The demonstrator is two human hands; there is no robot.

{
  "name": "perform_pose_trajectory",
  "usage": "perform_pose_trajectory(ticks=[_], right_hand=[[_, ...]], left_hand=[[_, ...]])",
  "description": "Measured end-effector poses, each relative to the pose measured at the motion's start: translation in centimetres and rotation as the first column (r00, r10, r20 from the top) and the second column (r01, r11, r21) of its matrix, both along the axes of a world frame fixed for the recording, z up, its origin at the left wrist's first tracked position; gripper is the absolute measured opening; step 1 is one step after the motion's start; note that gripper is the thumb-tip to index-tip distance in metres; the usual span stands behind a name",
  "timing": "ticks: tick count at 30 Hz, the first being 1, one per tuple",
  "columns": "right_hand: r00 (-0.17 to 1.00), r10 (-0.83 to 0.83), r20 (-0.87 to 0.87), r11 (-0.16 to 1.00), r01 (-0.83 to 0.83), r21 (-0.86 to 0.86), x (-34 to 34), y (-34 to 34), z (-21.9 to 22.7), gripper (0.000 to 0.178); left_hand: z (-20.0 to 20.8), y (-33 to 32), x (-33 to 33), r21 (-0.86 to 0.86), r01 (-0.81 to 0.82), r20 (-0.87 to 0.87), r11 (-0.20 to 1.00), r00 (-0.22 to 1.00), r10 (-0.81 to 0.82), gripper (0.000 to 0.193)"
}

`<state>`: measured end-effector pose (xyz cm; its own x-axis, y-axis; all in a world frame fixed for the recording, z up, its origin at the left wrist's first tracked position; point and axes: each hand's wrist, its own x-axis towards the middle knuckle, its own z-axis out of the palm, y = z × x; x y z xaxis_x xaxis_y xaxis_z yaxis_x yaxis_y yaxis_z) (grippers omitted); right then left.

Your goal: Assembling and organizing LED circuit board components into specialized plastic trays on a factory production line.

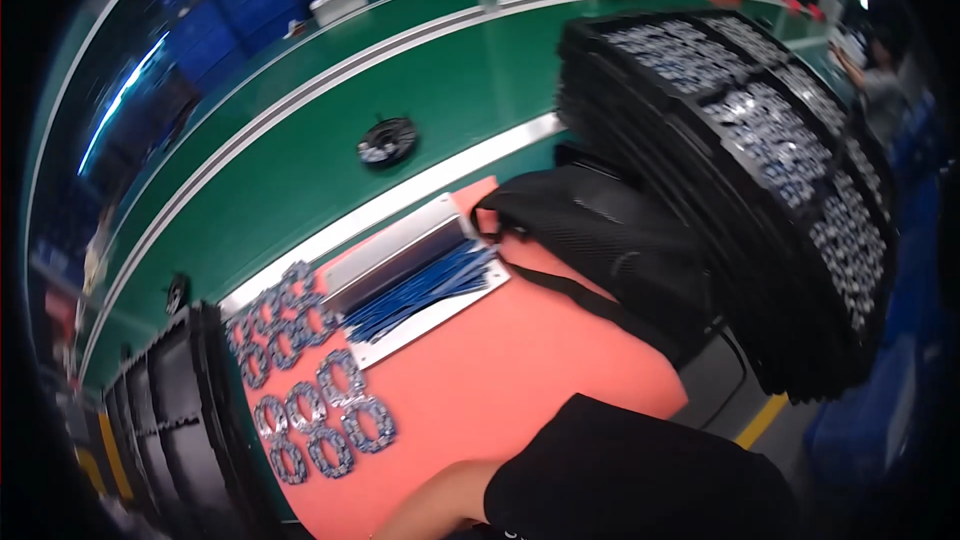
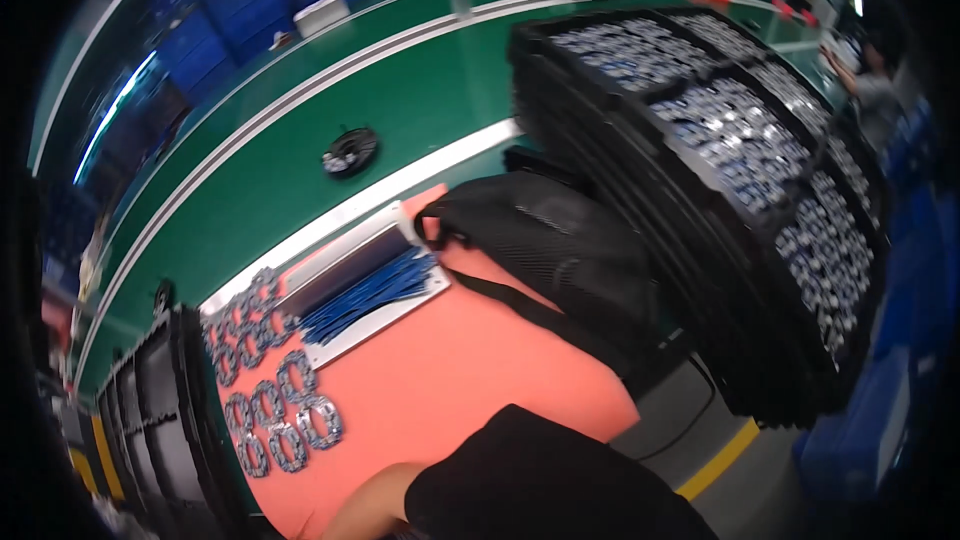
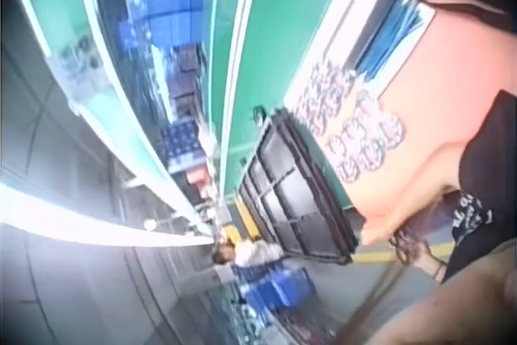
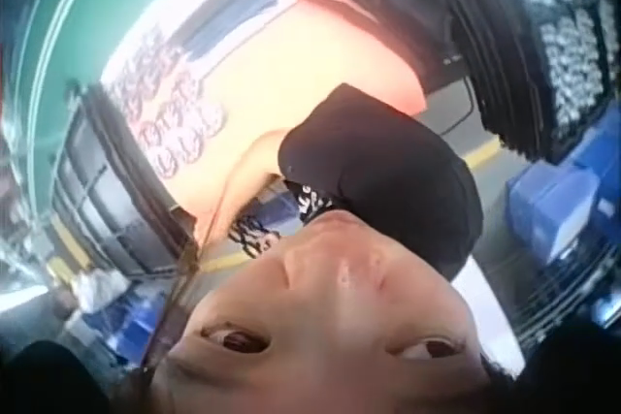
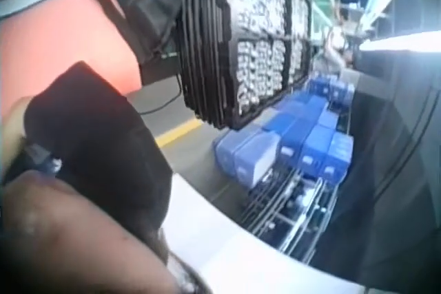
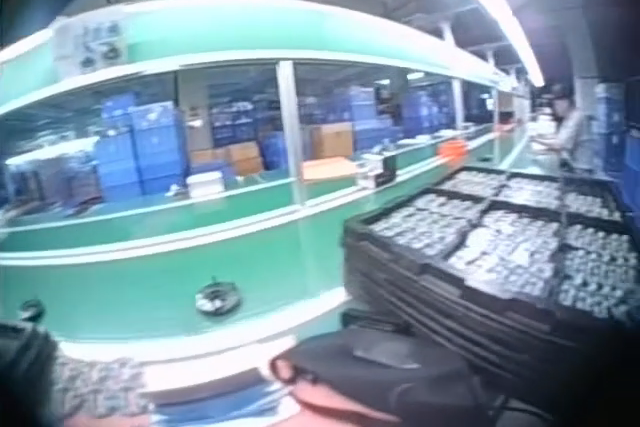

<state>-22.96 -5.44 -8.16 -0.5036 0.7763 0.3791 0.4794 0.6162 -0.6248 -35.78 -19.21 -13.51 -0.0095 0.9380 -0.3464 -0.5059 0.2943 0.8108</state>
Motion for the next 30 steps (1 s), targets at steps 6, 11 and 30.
perform_pose_trajectory(ticks=[6, 11, 30], right_hand=[[0.980, 0.128, -0.150, 0.990, -0.117, 0.075, -2.4, -0.7, 0.1, 0.014], [0.974, 0.192, -0.118, 0.979, -0.182, 0.090, -4.1, 0.2, 0.1, 0.018], [0.672, -0.429, -0.604, 0.880, 0.160, -0.446, 23.4, -5.7, 14.1, 0.033]], left_hand=[[5.6, 1.7, 5.5, 0.087, 0.046, -0.153, 0.995, 0.988, -0.032, 0.052], [8.7, 2.9, 9.4, 0.171, 0.016, -0.239, 0.985, 0.971, 0.025, 0.053], [16.3, 9.6, 15.3, 0.514, 0.188, -0.330, 0.837, 0.944, -0.009, 0.040]])
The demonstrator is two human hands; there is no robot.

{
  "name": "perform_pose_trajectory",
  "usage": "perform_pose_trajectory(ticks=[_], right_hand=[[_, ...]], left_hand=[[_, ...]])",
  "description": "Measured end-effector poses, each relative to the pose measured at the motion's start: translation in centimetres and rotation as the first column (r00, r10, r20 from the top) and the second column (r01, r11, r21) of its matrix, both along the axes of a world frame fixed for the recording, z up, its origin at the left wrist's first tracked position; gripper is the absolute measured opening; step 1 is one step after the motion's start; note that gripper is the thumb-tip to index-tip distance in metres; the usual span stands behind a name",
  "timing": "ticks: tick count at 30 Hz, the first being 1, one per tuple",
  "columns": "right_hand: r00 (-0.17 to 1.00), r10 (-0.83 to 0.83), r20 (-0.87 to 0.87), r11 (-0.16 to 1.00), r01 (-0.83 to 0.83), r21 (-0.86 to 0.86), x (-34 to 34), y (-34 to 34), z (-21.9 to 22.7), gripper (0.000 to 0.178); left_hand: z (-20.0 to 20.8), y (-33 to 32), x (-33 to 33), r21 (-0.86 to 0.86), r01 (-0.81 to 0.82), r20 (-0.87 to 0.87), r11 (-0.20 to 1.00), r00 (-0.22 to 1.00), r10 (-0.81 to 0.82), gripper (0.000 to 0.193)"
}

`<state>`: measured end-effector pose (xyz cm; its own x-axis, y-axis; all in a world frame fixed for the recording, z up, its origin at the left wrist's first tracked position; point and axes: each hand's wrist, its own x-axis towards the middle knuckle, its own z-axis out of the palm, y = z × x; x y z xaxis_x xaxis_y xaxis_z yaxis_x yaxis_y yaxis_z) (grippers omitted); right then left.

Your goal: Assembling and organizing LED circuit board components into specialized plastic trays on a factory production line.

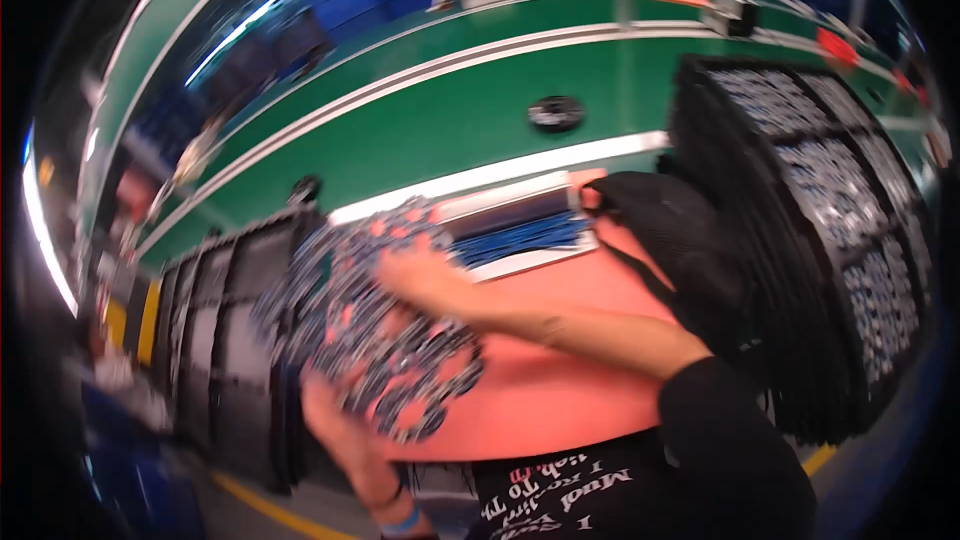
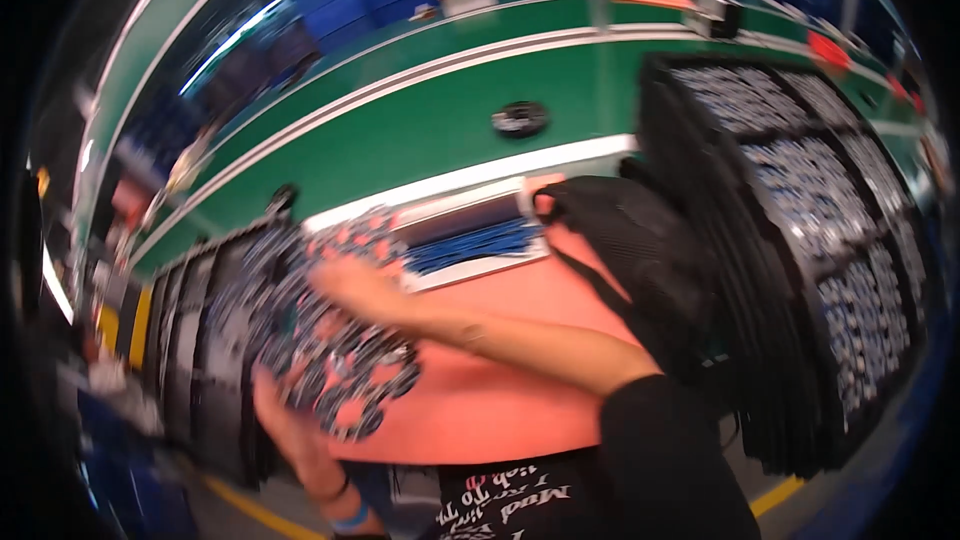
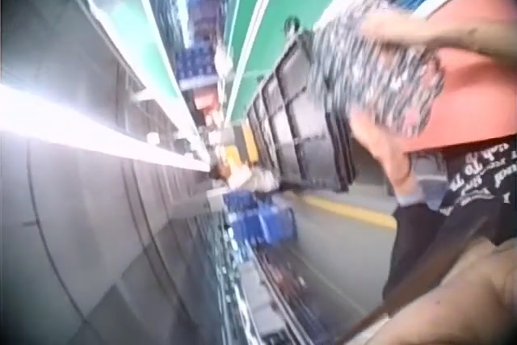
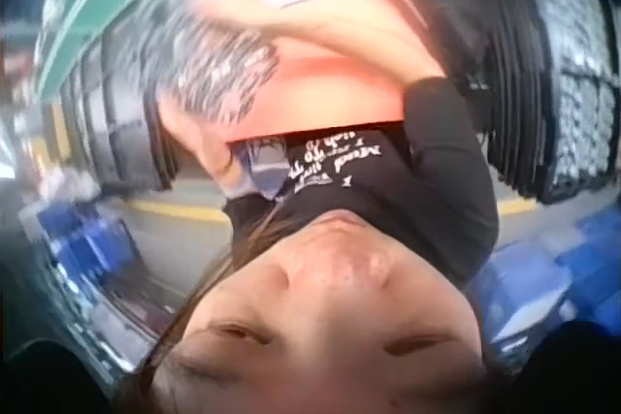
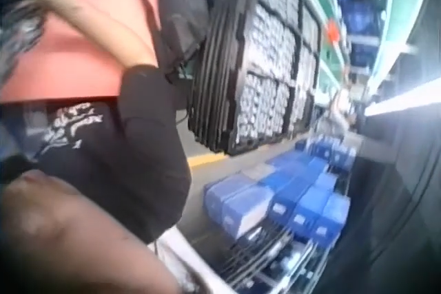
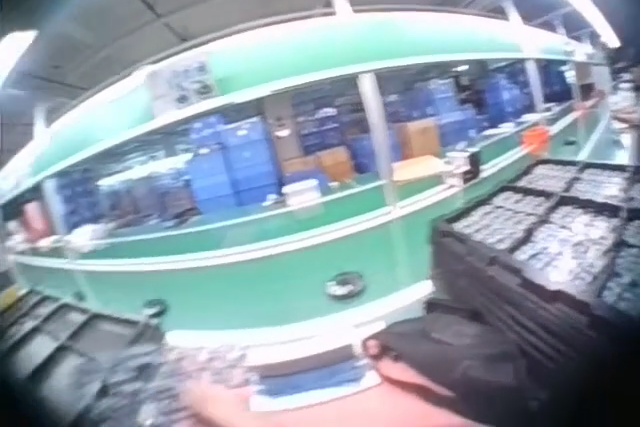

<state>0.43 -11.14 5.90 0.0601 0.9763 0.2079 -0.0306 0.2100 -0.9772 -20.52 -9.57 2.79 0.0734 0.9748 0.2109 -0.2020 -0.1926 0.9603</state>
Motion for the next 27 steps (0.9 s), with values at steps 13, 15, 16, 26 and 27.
perform_pose_trajectory(ticks=[13, 15, 16, 26, 27], right_hand=[[0.852, -0.174, -0.494, 0.984, 0.135, -0.115, 7.5, -4.0, -2.5, 0.033], [0.853, -0.144, -0.501, 0.984, 0.070, -0.164, 6.3, -3.6, -2.3, 0.035], [0.863, -0.206, -0.461, 0.958, 0.083, -0.273, 5.7, -4.1, -1.4, 0.036], [0.972, -0.234, 0.021, 0.955, 0.233, -0.182, 9.9, -3.4, -3.8, 0.022], [0.972, -0.221, 0.077, 0.963, 0.230, -0.139, 10.2, -3.2, -4.1, 0.022]], left_hand=[[-0.4, 1.0, 7.8, -0.051, 0.680, -0.070, 0.732, 0.728, -0.682, 0.050], [-0.4, 2.0, 5.7, -0.133, 0.611, -0.055, 0.780, 0.781, -0.622, 0.052], [-0.5, 2.8, 4.4, -0.210, 0.482, -0.122, 0.850, 0.850, -0.512, 0.049], [-0.4, 8.8, -11.6, -0.182, -0.135, 0.224, 0.974, 0.959, 0.175, 0.017], [-0.5, 8.9, -12.0, -0.201, -0.140, 0.272, 0.969, 0.943, 0.193, 0.017]])
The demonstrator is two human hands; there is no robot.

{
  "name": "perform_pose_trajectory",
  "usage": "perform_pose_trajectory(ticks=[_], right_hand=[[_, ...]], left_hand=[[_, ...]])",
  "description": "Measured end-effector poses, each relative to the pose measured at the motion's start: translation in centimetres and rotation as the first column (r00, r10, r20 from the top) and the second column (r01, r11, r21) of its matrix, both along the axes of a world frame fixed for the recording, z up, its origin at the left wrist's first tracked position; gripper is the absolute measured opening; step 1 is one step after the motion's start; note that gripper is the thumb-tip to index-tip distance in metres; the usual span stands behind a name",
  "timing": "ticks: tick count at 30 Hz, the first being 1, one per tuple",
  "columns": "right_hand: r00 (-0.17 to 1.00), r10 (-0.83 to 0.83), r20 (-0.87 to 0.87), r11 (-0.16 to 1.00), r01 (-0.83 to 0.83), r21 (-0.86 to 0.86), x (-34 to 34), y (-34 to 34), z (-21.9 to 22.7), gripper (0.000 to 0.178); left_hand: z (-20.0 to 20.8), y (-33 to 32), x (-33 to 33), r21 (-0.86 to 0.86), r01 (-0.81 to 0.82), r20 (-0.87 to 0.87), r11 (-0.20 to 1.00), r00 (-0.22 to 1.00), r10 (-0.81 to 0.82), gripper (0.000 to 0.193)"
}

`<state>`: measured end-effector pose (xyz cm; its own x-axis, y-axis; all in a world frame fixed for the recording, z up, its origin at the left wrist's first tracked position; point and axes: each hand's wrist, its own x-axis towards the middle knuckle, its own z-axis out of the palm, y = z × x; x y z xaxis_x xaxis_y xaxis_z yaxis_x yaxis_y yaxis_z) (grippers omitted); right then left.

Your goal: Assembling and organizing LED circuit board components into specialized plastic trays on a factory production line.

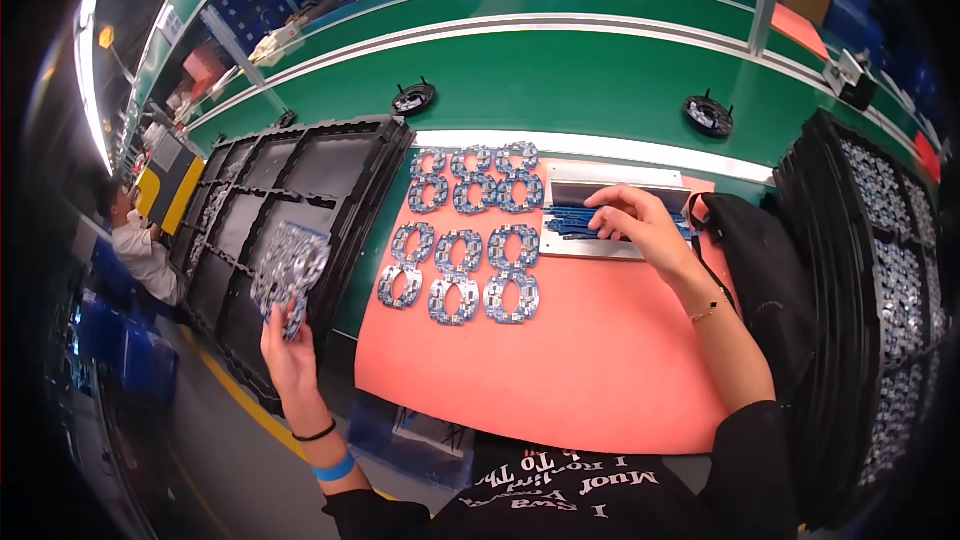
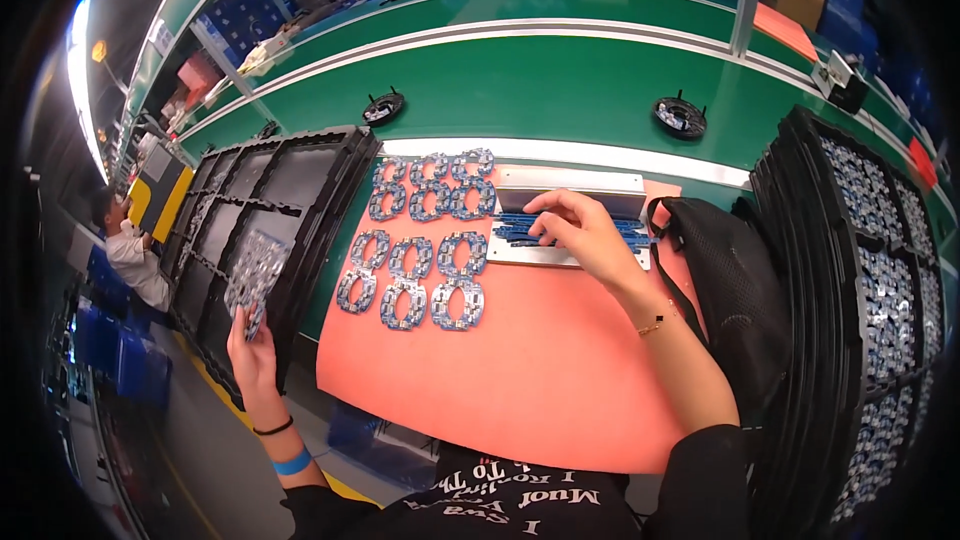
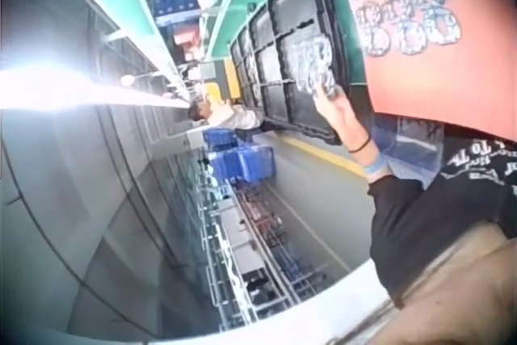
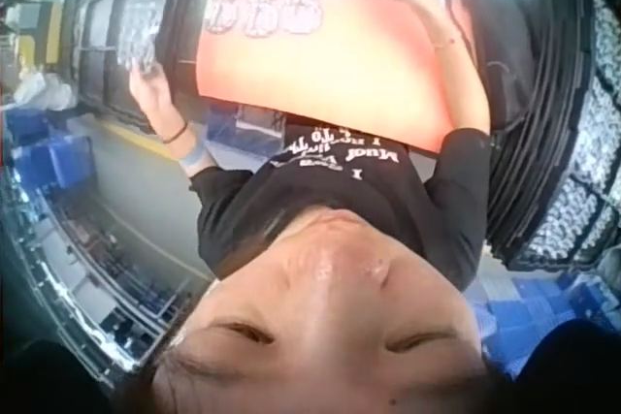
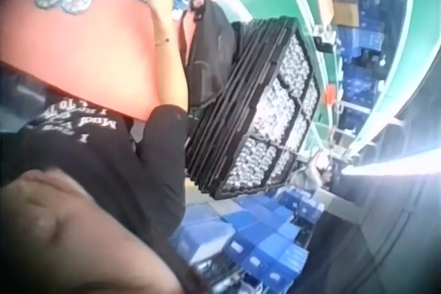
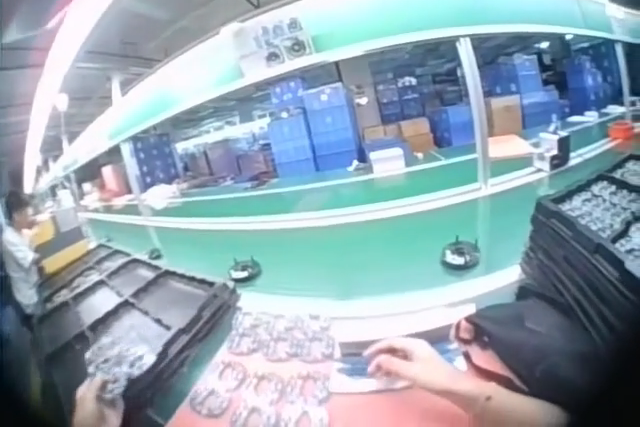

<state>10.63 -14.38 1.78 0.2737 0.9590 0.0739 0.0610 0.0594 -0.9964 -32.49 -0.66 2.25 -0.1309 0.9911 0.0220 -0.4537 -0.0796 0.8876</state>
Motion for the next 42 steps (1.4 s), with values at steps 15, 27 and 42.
perform_pose_trajectory(ticks=[15, 27, 42], right_hand=[[0.592, 0.064, 0.803, 0.966, -0.240, 0.100, -7.5, 0.5, -2.2, 0.044], [0.861, 0.000, 0.508, 0.941, -0.172, 0.292, -8.5, -0.3, -1.2, 0.021], [0.709, -0.633, 0.310, 0.760, 0.495, 0.421, -0.9, -3.6, 3.6, 0.028]], left_hand=[[1.4, -6.6, 3.2, 0.146, -0.006, -0.010, 0.989, 1.000, 0.008, 0.084], [-0.5, -8.1, 16.5, -0.172, 0.793, 0.299, 0.585, 0.608, -0.736, 0.047], [0.4, -7.4, 26.1, 0.016, 0.984, -0.344, 0.175, 0.170, -0.923, 0.052]])
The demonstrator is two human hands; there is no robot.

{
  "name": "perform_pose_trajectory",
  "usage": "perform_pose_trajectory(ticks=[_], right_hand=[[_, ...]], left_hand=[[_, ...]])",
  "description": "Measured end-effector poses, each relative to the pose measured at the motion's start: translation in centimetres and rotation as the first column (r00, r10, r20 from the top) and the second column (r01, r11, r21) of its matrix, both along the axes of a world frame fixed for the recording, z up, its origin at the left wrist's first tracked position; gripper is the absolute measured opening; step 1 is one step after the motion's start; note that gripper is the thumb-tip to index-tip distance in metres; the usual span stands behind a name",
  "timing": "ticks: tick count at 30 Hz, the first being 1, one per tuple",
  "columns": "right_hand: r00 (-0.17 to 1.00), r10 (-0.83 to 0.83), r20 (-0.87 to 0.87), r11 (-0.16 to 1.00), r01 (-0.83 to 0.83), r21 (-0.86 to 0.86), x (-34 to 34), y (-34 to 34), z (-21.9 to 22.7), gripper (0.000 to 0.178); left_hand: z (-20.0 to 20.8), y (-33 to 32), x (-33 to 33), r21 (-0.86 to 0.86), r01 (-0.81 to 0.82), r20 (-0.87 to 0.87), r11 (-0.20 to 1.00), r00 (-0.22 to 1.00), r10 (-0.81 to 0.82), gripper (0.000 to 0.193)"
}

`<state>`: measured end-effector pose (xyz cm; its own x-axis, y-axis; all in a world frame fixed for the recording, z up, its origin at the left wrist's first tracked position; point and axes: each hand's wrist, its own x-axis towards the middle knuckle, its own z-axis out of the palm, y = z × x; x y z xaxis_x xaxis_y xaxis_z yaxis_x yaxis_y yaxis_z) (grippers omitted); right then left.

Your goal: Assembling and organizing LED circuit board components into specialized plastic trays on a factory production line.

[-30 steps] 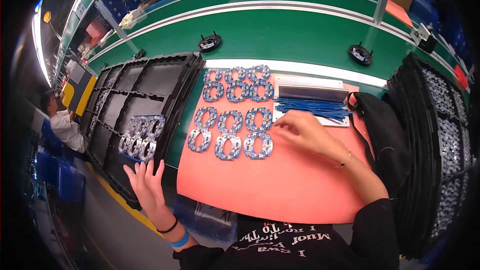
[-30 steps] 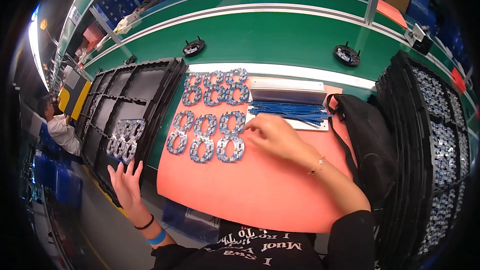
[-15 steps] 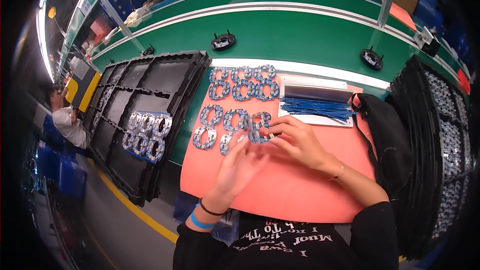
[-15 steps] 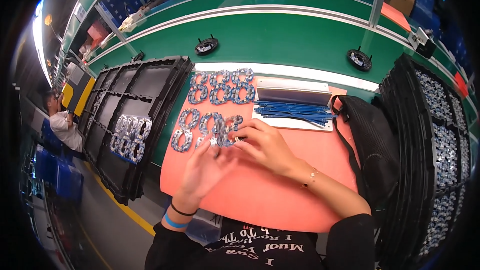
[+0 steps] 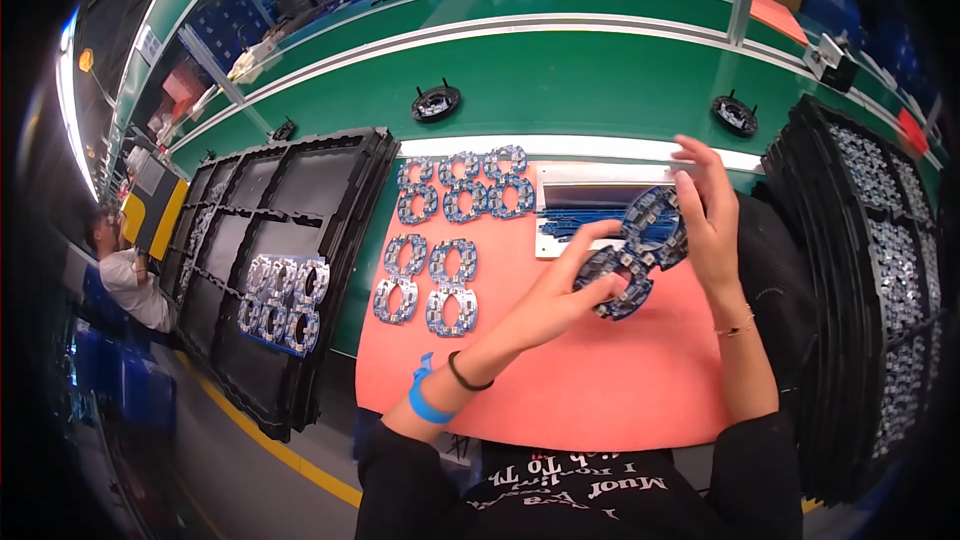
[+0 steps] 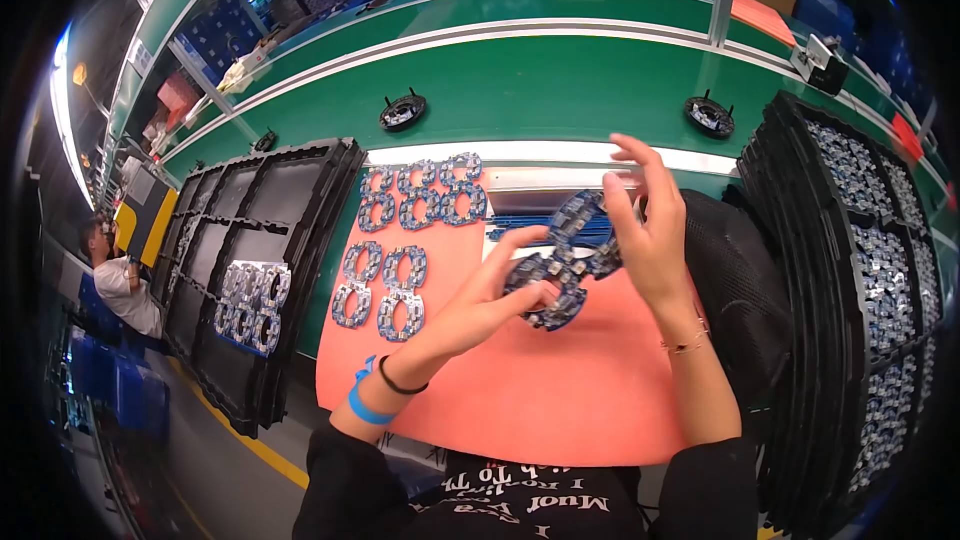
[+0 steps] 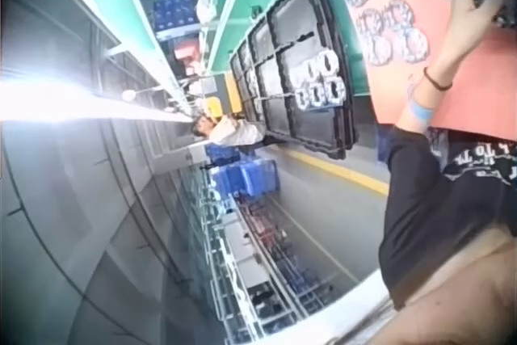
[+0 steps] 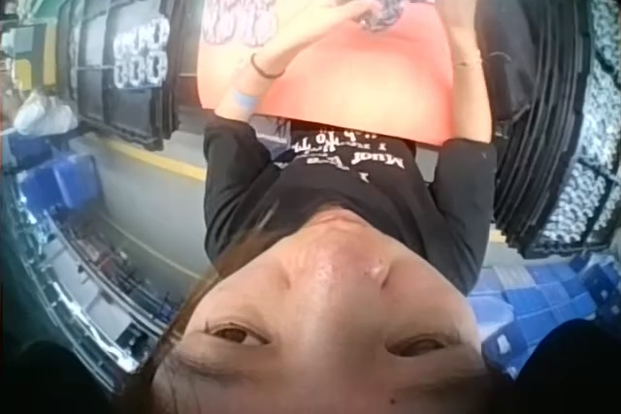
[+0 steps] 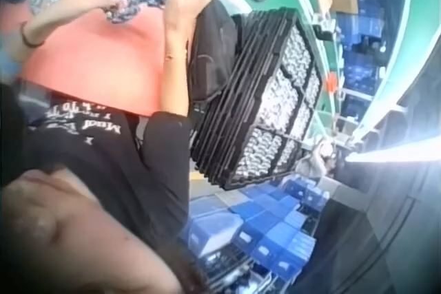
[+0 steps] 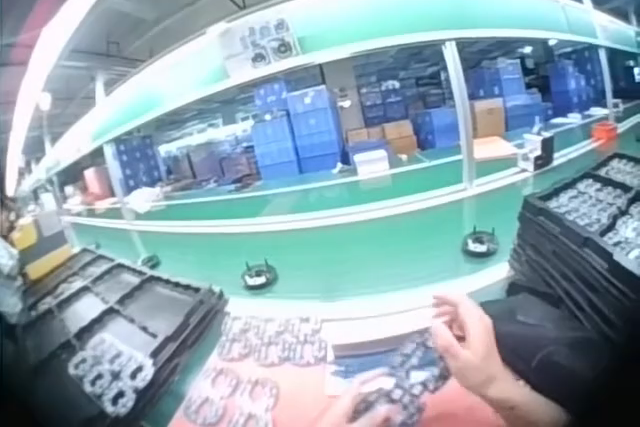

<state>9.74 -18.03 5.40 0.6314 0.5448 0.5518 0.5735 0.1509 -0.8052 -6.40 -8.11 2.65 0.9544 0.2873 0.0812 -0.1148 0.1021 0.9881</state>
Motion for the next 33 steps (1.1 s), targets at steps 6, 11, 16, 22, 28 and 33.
perform_pose_trajectory(ticks=[6, 11, 16, 22, 28, 33], right_hand=[[0.770, 0.241, -0.591, 0.910, -0.392, -0.139, 1.3, -1.1, -3.3, 0.051], [0.750, 0.208, -0.628, 0.906, -0.390, -0.166, -0.6, -0.3, -5.5, 0.052], [0.717, 0.289, -0.634, 0.848, -0.499, -0.178, -2.5, -0.6, -5.6, 0.044], [0.623, 0.364, -0.692, 0.842, -0.538, -0.041, -2.1, -0.8, -6.1, 0.049], [0.535, 0.352, -0.768, 0.813, -0.582, -0.033, -1.3, -0.4, -6.9, 0.051], [0.493, 0.408, -0.769, 0.781, -0.625, 0.014, -0.9, -0.6, -6.8, 0.050]], left_hand=[[-3.4, 0.7, 3.4, 0.033, -0.183, -0.099, 0.983, 0.978, 0.185, 0.037], [-4.7, 0.1, 3.2, 0.236, -0.442, -0.094, 0.865, 0.876, 0.473, 0.025], [-5.3, 1.0, 3.0, 0.522, -0.569, 0.085, 0.635, 0.776, 0.625, 0.042], [-4.3, 0.9, 2.6, 0.500, -0.555, 0.139, 0.664, 0.809, 0.572, 0.043], [-4.1, 0.9, 2.3, 0.376, -0.503, -0.022, 0.778, 0.835, 0.550, 0.043], [-5.0, 1.0, 2.5, 0.302, -0.513, 0.009, 0.803, 0.844, 0.536, 0.047]])
